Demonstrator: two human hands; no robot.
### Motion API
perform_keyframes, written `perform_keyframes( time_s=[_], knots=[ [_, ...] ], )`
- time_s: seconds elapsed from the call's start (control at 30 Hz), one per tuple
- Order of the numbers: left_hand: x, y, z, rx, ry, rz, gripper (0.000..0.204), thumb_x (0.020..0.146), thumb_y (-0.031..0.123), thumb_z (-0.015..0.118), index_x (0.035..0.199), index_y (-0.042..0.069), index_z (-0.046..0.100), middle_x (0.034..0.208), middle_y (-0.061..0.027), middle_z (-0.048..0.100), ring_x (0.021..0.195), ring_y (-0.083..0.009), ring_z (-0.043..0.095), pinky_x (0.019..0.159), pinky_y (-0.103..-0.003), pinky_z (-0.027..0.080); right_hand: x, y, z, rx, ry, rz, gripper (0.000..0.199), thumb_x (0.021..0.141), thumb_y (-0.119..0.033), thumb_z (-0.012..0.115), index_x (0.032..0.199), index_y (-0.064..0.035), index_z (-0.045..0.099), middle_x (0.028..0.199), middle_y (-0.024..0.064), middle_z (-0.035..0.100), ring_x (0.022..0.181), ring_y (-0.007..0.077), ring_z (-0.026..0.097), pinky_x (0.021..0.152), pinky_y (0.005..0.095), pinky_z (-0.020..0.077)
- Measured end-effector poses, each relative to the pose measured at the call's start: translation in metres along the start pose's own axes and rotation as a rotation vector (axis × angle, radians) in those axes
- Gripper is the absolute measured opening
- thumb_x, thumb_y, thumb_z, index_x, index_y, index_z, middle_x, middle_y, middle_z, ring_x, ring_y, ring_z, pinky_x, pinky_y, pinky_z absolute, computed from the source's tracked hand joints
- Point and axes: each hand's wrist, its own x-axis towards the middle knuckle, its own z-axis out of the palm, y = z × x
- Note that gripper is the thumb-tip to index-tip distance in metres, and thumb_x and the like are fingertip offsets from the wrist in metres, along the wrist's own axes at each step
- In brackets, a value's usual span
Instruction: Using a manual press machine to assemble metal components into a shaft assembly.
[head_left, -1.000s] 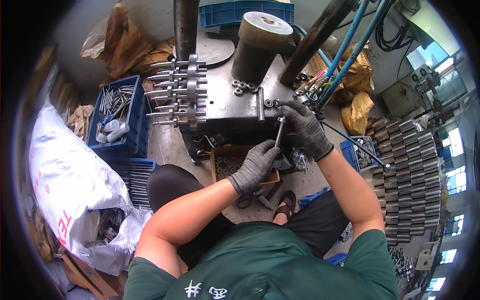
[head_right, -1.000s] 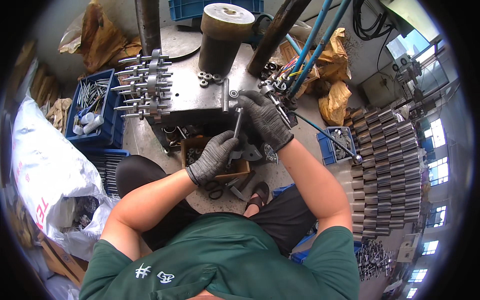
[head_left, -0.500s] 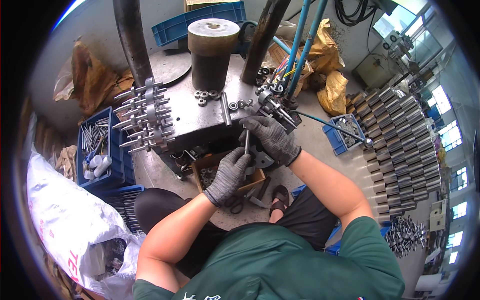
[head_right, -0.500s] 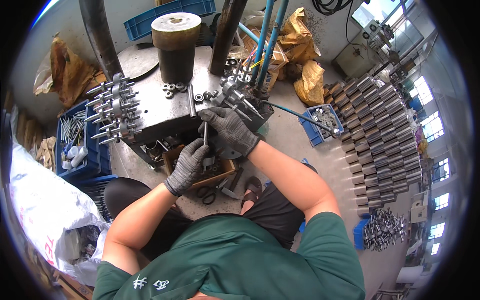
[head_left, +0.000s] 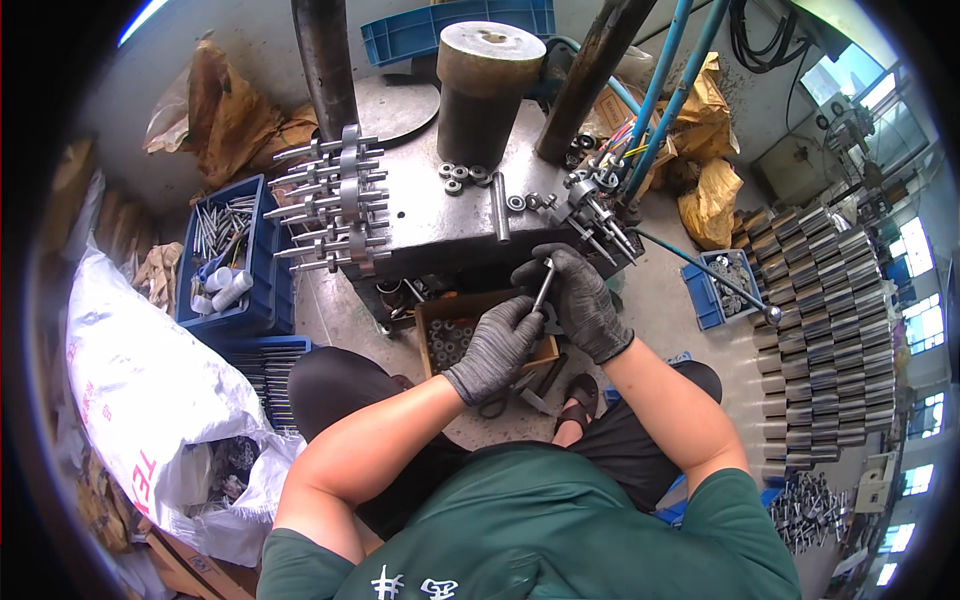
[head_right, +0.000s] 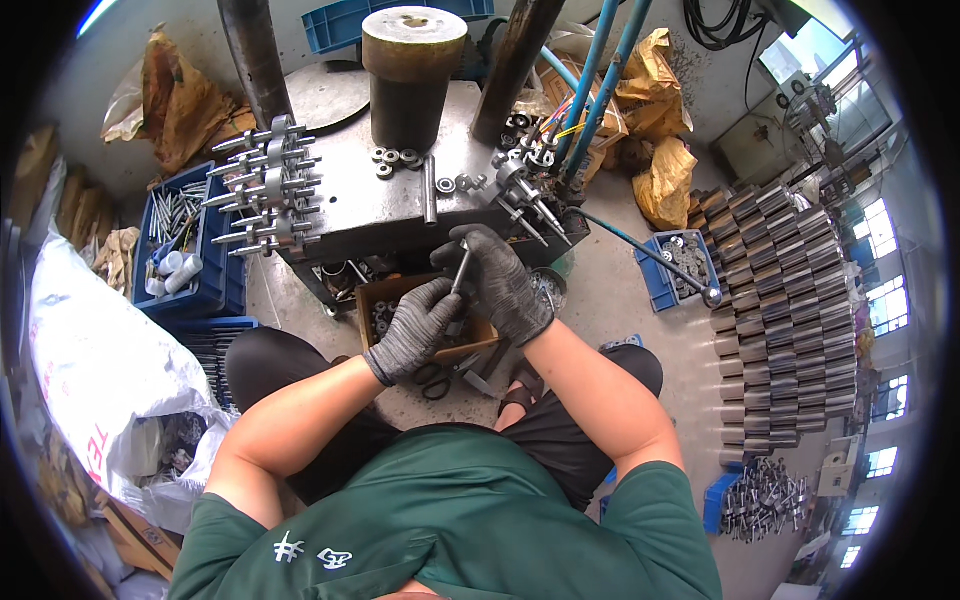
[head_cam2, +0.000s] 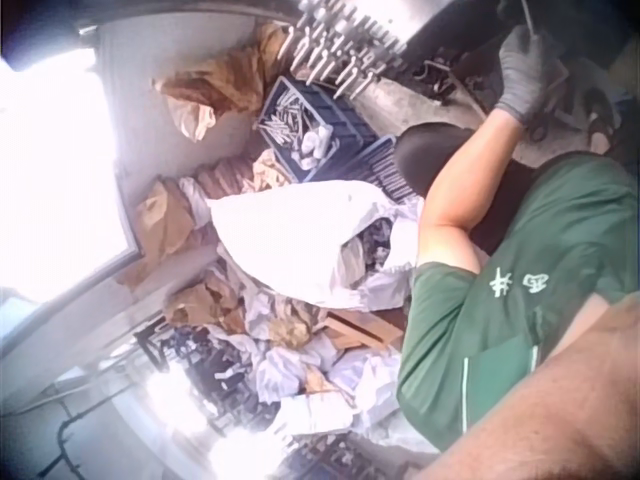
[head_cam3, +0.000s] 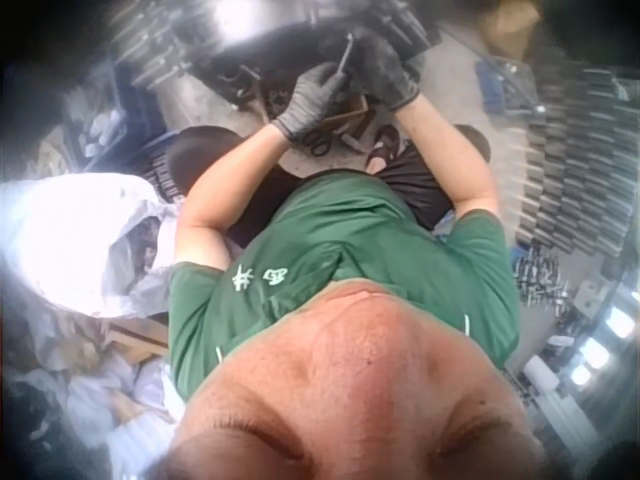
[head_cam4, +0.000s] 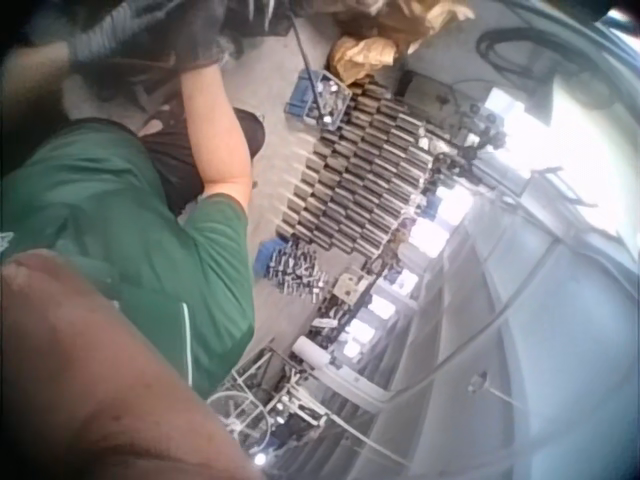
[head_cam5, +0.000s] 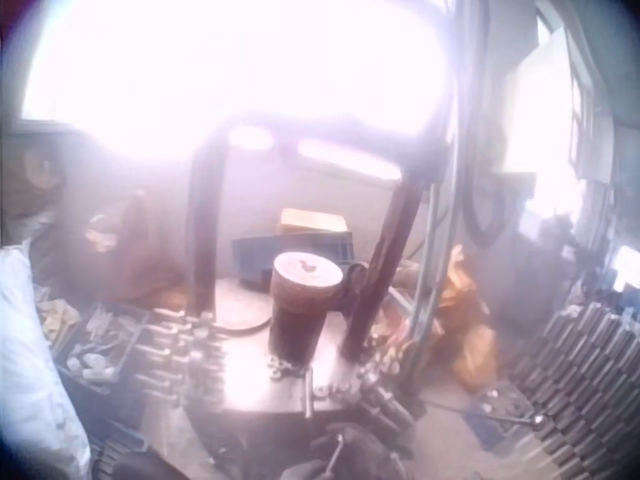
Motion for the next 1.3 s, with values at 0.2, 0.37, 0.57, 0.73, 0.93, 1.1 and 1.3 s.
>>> perform_keyframes(
  time_s=[0.2, 0.37, 0.57, 0.73, 0.93, 1.1, 1.3],
  knots=[
    [0.002, 0.003, 0.001, 0.08, 0.016, 0.044, 0.029, 0.102, 0.022, 0.056, 0.112, -0.004, 0.066, 0.091, -0.0116, 0.068, 0.085, -0.0161, 0.063, 0.08, -0.034, 0.053, -0.002, 0.001, 0.004, 0.135, -0.068, -0.105, 0.036, 0.102, -0.028, 0.056, 0.127, -0.0019, 0.058, 0.108, 0.0199, 0.071, 0.103, 0.0313, 0.069, 0.092, 0.0408, 0.0565],
    [0.003, -0.003, 0.007, -0.011, 0.026, 0.122, 0.026, 0.1, 0.016, 0.056, 0.111, -0.005, 0.065, 0.085, -0.0134, 0.066, 0.076, -0.0182, 0.063, 0.072, -0.035, 0.052, -0.008, 0.001, 0.007, -0.216, 0.082, -0.164, 0.047, 0.105, -0.04, 0.055, 0.127, 0.0006, 0.057, 0.106, 0.0196, 0.071, 0.096, 0.0267, 0.071, 0.085, 0.0369, 0.0597],
    [0.0, -0.001, 0.005, 0.045, 0.04, 0.136, 0.024, 0.098, 0.016, 0.058, 0.108, -0.005, 0.066, 0.084, -0.0175, 0.068, 0.076, -0.0252, 0.066, 0.072, -0.038, 0.053, -0.011, 0.009, 0.013, -0.112, 0.116, -0.152, 0.044, 0.105, -0.042, 0.055, 0.122, -0.0015, 0.057, 0.104, 0.0171, 0.072, 0.089, 0.0207, 0.071, 0.079, 0.0332, 0.0588],
    [0.0, -0.003, 0.005, 0.136, 0.043, 0.166, 0.025, 0.097, 0.016, 0.059, 0.108, -0.004, 0.067, 0.082, -0.0174, 0.068, 0.075, -0.0255, 0.066, 0.072, -0.038, 0.053, -0.01, 0.018, 0.005, -0.248, 0.112, -0.223, 0.04, 0.105, -0.04, 0.055, 0.118, -0.003, 0.058, 0.103, 0.0174, 0.072, 0.091, 0.0206, 0.07, 0.08, 0.0329, 0.0585],
    [0.011, -0.002, -0.003, -0.038, 0.094, 0.089, 0.029, 0.1, 0.021, 0.059, 0.113, -0.004, 0.066, 0.098, -0.0096, 0.07, 0.085, -0.0148, 0.064, 0.078, -0.032, 0.054, -0.008, 0.046, 0.013, -0.042, 0.028, -0.199, 0.037, 0.105, -0.038, 0.055, 0.121, -0.0044, 0.058, 0.113, 0.018, 0.069, 0.1, 0.0193, 0.067, 0.087, 0.0334, 0.0565],
    [0.02, -0.025, 0.003, -0.252, 0.1, -0.016, 0.028, 0.1, 0.02, 0.058, 0.116, 0.0, 0.066, 0.102, -0.0087, 0.068, 0.091, -0.0134, 0.063, 0.082, -0.03, 0.053, -0.002, 0.025, -0.015, -0.098, 0.079, -0.124, 0.042, 0.104, -0.034, 0.055, 0.134, -0.0046, 0.055, 0.118, 0.0155, 0.068, 0.106, 0.0203, 0.065, 0.099, 0.0353, 0.0512],
    [0.027, -0.039, 0.0, -0.548, 0.135, -0.394, 0.019, 0.095, 0.018, 0.056, 0.105, 0.004, 0.064, 0.089, -0.0094, 0.067, 0.079, -0.0191, 0.067, 0.071, -0.032, 0.057, -0.056, -0.064, -0.041, -0.601, 0.023, -0.281, 0.066, 0.098, -0.04, 0.059, 0.149, -0.0005, 0.045, 0.129, 0.0184, 0.065, 0.122, 0.0277, 0.061, 0.11, 0.0415, 0.0421]
  ],
)
